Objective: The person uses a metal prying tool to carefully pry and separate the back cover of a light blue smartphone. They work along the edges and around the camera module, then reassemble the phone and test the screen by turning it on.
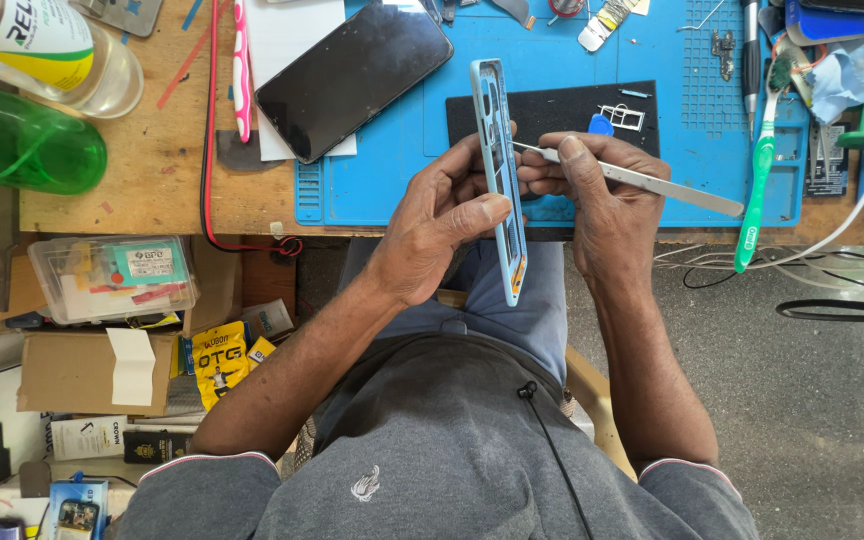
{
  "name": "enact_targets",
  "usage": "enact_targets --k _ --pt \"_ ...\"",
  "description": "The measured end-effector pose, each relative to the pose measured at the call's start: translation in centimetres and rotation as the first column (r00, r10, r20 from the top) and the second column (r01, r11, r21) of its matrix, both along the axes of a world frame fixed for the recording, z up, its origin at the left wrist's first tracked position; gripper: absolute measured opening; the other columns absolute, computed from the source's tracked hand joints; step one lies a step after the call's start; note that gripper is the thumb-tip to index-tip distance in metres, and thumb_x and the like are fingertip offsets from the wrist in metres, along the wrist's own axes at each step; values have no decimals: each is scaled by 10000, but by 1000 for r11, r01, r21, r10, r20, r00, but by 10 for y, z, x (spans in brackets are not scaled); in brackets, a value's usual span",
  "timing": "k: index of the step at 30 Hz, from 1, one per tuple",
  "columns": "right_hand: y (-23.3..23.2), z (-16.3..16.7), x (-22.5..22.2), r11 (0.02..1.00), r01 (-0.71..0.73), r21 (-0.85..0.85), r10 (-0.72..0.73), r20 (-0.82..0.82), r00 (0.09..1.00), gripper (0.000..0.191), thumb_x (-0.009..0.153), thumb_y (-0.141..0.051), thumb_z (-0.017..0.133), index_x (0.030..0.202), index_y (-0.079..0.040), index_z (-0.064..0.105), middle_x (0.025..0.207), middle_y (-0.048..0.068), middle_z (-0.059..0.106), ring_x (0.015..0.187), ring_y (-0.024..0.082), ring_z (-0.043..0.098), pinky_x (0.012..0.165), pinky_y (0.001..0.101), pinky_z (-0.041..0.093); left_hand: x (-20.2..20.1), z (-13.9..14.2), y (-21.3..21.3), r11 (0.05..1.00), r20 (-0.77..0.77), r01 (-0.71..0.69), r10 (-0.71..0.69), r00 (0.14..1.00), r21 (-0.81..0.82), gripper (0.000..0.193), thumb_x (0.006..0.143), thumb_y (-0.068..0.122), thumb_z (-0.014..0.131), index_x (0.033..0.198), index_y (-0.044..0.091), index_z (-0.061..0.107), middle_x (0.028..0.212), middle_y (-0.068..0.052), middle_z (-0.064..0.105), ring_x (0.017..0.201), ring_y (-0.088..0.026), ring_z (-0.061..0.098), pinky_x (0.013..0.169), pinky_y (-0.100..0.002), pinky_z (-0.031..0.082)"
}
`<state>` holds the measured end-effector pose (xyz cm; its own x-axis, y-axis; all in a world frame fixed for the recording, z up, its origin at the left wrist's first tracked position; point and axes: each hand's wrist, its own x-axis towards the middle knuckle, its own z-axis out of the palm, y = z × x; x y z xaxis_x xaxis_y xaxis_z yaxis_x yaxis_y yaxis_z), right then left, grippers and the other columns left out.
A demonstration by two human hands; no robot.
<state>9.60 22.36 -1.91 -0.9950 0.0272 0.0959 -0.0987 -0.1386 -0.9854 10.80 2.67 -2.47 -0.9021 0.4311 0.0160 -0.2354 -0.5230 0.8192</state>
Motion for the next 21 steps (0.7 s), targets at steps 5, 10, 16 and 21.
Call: enact_targets --k 5,10,16,21 --pt "0 1 0 1000 -4 -7 4 7 1000 231 1079 -120 646 1136 96 708 977 208 752 875 231 777 793 323 667 0 0 -1 1000 -5 -2 2 1000 -12 808 958 276 717 1606 -39 351 1379 -158 610 1272 -192 617 1108 -366 556" --pt "0 1 0 1000 3 -10 -3 5 1000 224 1080 -112 643 1131 96 708 969 208 750 864 230 775 785 323 667 0 0 0 1000 1 0 0 1000 -4 812 957 273 717 1607 -39 344 1379 -153 606 1267 -191 615 1097 -364 556" --pt "-2 3 -1 1000 19 -15 -19 35 999 227 1077 -117 647 1123 97 708 970 201 756 848 222 772 777 312 663 0 0 0 1000 -7 -2 2 1000 -8 810 959 265 716 1611 -35 339 1369 -155 608 1268 -195 620 1092 -363 563" --pt "0 6 2 995 -14 95 15 -11 1000 219 1090 -104 635 1170 87 705 1003 184 760 895 214 775 819 307 663 0 -1 -1 1000 -8 -2 2 1000 -12 812 957 279 725 1605 -35 350 1369 -163 613 1272 -198 629 1095 -349 563"
